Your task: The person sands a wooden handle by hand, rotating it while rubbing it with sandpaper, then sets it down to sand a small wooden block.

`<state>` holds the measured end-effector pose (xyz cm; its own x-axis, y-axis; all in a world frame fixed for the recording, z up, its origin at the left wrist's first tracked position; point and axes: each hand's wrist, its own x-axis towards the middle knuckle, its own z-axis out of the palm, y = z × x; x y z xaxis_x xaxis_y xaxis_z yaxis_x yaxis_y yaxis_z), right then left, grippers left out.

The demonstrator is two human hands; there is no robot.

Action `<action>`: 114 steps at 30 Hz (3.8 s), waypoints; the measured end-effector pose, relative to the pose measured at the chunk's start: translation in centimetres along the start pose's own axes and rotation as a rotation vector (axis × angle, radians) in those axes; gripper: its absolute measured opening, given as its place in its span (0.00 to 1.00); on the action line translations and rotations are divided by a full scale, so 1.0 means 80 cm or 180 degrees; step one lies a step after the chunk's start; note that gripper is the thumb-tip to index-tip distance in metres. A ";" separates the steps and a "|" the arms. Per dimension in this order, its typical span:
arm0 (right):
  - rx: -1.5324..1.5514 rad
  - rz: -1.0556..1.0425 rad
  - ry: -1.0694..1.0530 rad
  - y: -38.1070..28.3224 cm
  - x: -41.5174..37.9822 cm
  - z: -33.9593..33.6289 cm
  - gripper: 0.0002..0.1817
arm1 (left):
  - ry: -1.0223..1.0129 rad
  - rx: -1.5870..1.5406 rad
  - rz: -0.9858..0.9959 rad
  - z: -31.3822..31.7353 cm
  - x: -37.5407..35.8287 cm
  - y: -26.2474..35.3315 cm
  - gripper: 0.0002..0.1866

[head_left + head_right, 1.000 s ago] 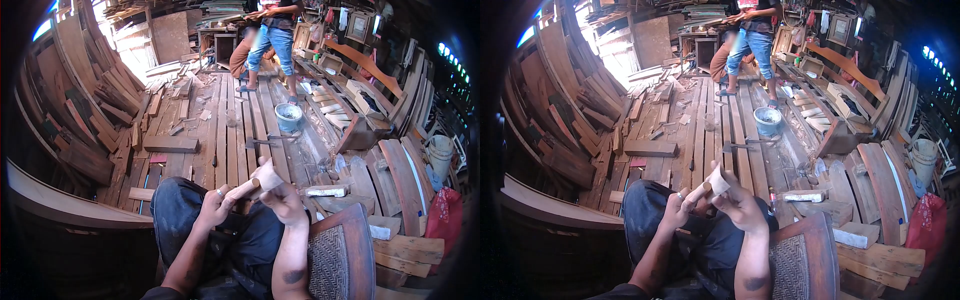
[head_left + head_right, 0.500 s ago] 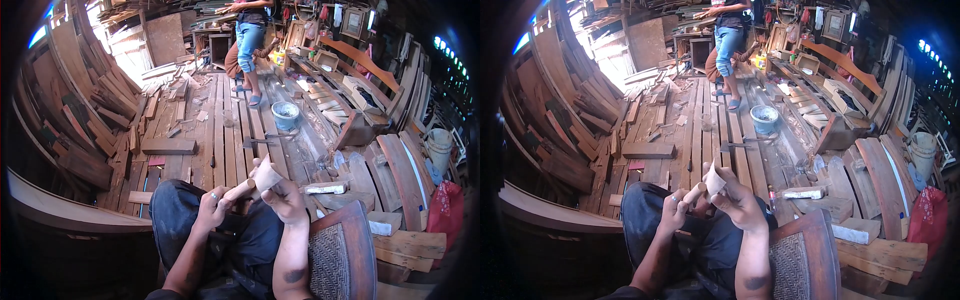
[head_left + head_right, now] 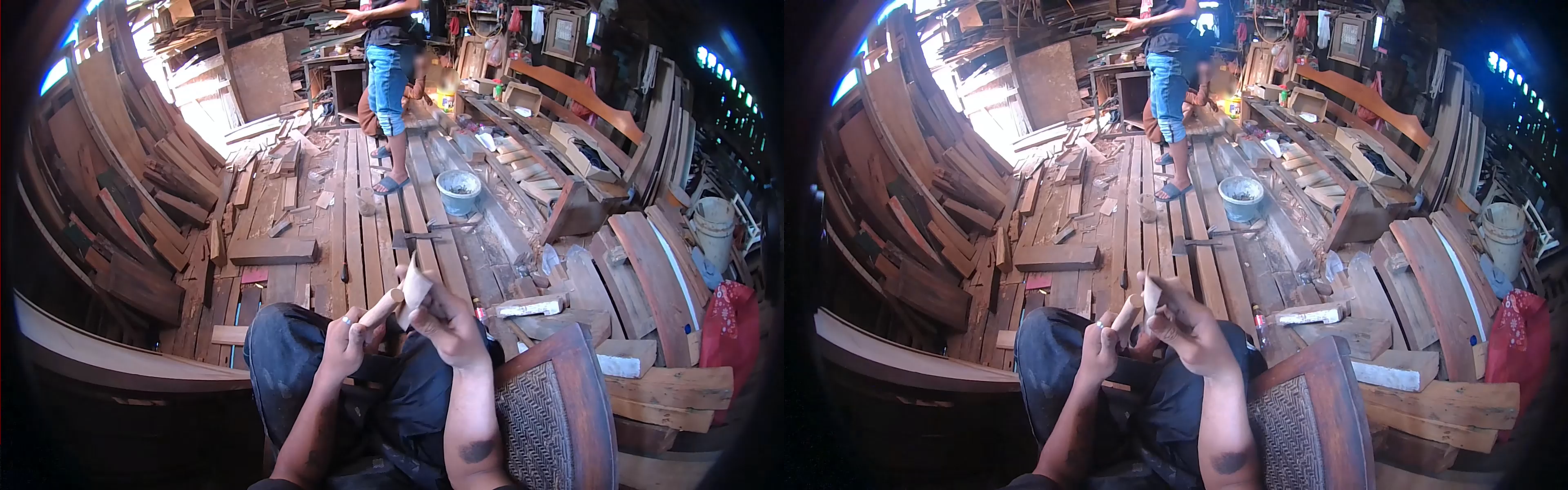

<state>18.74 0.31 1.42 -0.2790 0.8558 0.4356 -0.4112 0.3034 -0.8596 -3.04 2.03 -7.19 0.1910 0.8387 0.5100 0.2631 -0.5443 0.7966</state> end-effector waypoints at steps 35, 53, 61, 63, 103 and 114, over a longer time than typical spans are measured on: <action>-0.0697 -0.0158 0.0254 -0.016 -0.001 0.019 0.28 | -0.0114 -0.0134 -0.0235 -0.005 -0.013 0.032 0.19; -0.0394 -0.0158 0.0718 0.009 -0.001 -0.003 0.28 | -0.0165 0.0080 -0.0376 0.012 0.002 0.035 0.35; -0.0710 -0.0310 0.0422 0.013 0.001 -0.010 0.26 | -0.0247 -0.0370 -0.0536 0.009 0.000 0.026 0.40; -0.0465 -0.0436 0.0444 0.015 0.001 -0.010 0.26 | -0.0297 -0.0421 -0.0275 0.007 0.002 0.022 0.32; 0.0127 -0.0194 0.0232 0.010 -0.004 -0.001 0.28 | 0.0073 0.0236 0.0005 0.007 -0.006 0.018 0.38; -0.0189 -0.0142 0.0183 0.009 -0.003 -0.008 0.29 | 0.0087 -0.0226 -0.0317 0.009 -0.006 0.008 0.42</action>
<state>19.11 0.57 0.54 -0.2107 0.8630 0.4591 -0.3695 0.3645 -0.8548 -2.31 1.25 -7.16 0.1410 0.8892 0.4352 0.2115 -0.4565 0.8642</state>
